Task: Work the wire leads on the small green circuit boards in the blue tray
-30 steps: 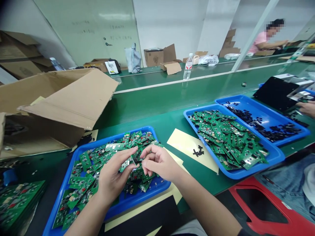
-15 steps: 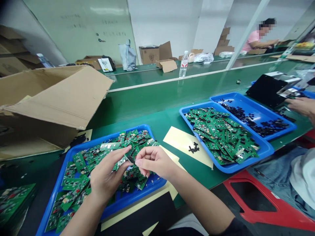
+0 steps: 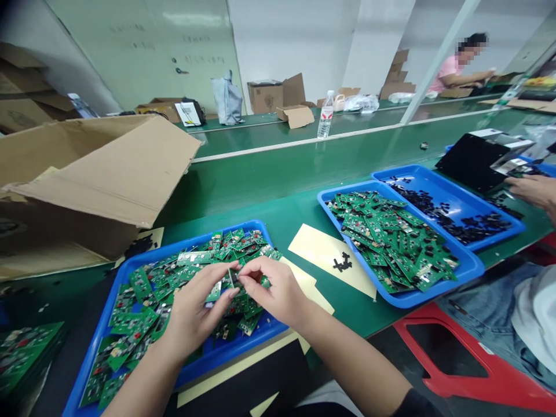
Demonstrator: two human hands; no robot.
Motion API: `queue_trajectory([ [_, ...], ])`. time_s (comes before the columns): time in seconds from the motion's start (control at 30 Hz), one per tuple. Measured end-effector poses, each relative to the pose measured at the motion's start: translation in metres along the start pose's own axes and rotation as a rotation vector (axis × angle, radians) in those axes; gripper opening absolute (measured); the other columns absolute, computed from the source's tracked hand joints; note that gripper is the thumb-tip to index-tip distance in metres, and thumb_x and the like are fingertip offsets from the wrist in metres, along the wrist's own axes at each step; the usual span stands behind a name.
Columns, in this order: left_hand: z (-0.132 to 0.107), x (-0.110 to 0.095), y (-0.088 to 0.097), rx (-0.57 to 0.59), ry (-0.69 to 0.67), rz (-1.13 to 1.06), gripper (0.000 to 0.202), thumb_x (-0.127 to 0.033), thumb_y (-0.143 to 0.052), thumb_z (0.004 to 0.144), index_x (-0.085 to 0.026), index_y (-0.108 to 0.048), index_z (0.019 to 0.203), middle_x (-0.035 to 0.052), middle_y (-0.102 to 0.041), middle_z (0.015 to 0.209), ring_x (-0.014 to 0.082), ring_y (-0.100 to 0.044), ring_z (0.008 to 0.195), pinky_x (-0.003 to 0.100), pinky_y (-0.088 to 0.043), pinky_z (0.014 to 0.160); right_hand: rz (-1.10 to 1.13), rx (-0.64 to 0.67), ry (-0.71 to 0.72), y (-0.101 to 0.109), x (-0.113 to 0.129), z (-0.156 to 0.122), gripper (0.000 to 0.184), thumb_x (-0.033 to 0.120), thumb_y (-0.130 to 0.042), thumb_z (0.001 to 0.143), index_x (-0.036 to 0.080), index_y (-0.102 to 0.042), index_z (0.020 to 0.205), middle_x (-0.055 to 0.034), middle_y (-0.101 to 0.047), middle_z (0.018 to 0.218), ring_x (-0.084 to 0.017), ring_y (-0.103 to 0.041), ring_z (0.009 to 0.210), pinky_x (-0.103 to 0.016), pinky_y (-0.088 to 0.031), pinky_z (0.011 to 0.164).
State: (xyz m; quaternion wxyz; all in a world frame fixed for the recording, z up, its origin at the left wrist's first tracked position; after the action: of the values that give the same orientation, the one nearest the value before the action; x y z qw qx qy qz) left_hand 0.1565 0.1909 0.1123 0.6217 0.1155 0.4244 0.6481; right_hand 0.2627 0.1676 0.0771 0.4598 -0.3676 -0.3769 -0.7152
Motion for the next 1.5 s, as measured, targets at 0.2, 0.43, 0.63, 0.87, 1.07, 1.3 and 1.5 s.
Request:
queue_trajectory([
  [0.2,0.001,-0.003,-0.013,0.120,0.073,-0.149,0.036,-0.015,-0.038,0.091,-0.017,-0.050,0.124,0.0121,-0.064,0.107,0.0204,-0.062,0.095,0.032,-0.053,0.079,-0.210,-0.086,0.248,-0.002,0.015,-0.006,0.008,0.020,-0.048,0.089,0.022,-0.055,0.088,-0.0046,-0.066,0.077,-0.017,-0.062,0.068,-0.029,-0.049,0.064],
  [0.43,-0.001,0.004,-0.022,0.125,0.167,-0.248,0.034,-0.019,-0.030,0.096,-0.017,-0.055,0.118,0.0101,-0.064,0.098,0.0176,-0.059,0.083,0.030,-0.050,0.073,-0.191,-0.104,0.190,-0.002,0.006,-0.010,0.013,0.023,-0.048,0.090,0.022,-0.047,0.103,-0.0030,-0.064,0.076,-0.016,-0.063,0.065,-0.029,-0.051,0.063],
  [0.63,-0.002,0.008,-0.019,0.093,0.220,-0.269,0.032,-0.024,-0.030,0.097,-0.018,-0.060,0.108,0.0032,-0.058,0.072,0.0158,-0.056,0.071,0.026,-0.047,0.063,-0.305,-0.103,0.280,-0.001,0.022,-0.007,0.008,0.017,-0.050,0.088,0.023,-0.055,0.090,-0.0040,-0.064,0.072,-0.017,-0.061,0.064,-0.031,-0.050,0.061],
  [0.87,-0.006,0.025,-0.012,0.050,0.364,-0.314,0.035,-0.031,-0.028,0.097,-0.018,-0.060,0.101,0.0011,-0.056,0.069,0.0138,-0.055,0.061,0.025,-0.045,0.058,-0.236,-0.188,0.260,0.017,0.022,-0.006,0.024,0.016,-0.056,0.085,0.022,-0.054,0.108,-0.0042,-0.064,0.080,-0.017,-0.062,0.068,-0.032,-0.053,0.067],
  [1.07,-0.007,0.024,-0.017,0.097,0.379,-0.333,0.033,-0.030,-0.029,0.097,-0.018,-0.057,0.083,0.0004,-0.054,0.067,0.0134,-0.052,0.060,0.025,-0.043,0.057,-0.300,-0.107,0.346,0.008,0.031,-0.005,0.015,0.012,-0.054,0.086,0.022,-0.059,0.096,-0.0063,-0.065,0.082,-0.018,-0.062,0.075,-0.033,-0.053,0.067],
  [1.3,-0.007,0.023,-0.026,0.189,0.467,-0.374,0.036,-0.032,-0.027,0.096,-0.019,-0.049,0.071,-0.0015,-0.048,0.063,0.0126,-0.048,0.057,0.024,-0.038,0.055,-0.396,-0.144,0.387,0.010,0.033,-0.005,0.015,0.009,-0.046,0.090,0.020,-0.056,0.088,-0.0060,-0.062,0.078,-0.018,-0.060,0.076,-0.034,-0.052,0.067],
  [1.5,-0.014,0.025,-0.041,0.356,0.557,-0.425,0.037,-0.034,-0.027,0.094,-0.020,-0.042,0.064,-0.0023,-0.045,0.061,0.0132,-0.044,0.059,0.025,-0.036,0.059,-0.507,-0.159,0.493,0.006,0.041,-0.009,0.015,0.005,-0.045,0.088,0.018,-0.053,0.089,-0.0076,-0.062,0.080,-0.018,-0.059,0.076,-0.032,-0.051,0.065],
])
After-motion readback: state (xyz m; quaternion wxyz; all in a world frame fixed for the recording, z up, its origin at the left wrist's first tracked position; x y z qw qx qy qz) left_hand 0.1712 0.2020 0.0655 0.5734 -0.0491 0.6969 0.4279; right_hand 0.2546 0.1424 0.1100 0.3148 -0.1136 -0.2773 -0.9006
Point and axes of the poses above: each hand's wrist, its own z-axis towards the middle knuckle, its own y-axis out of the back of the hand, x = y × z, the point moved 10 cm from there along z, towards the middle knuckle
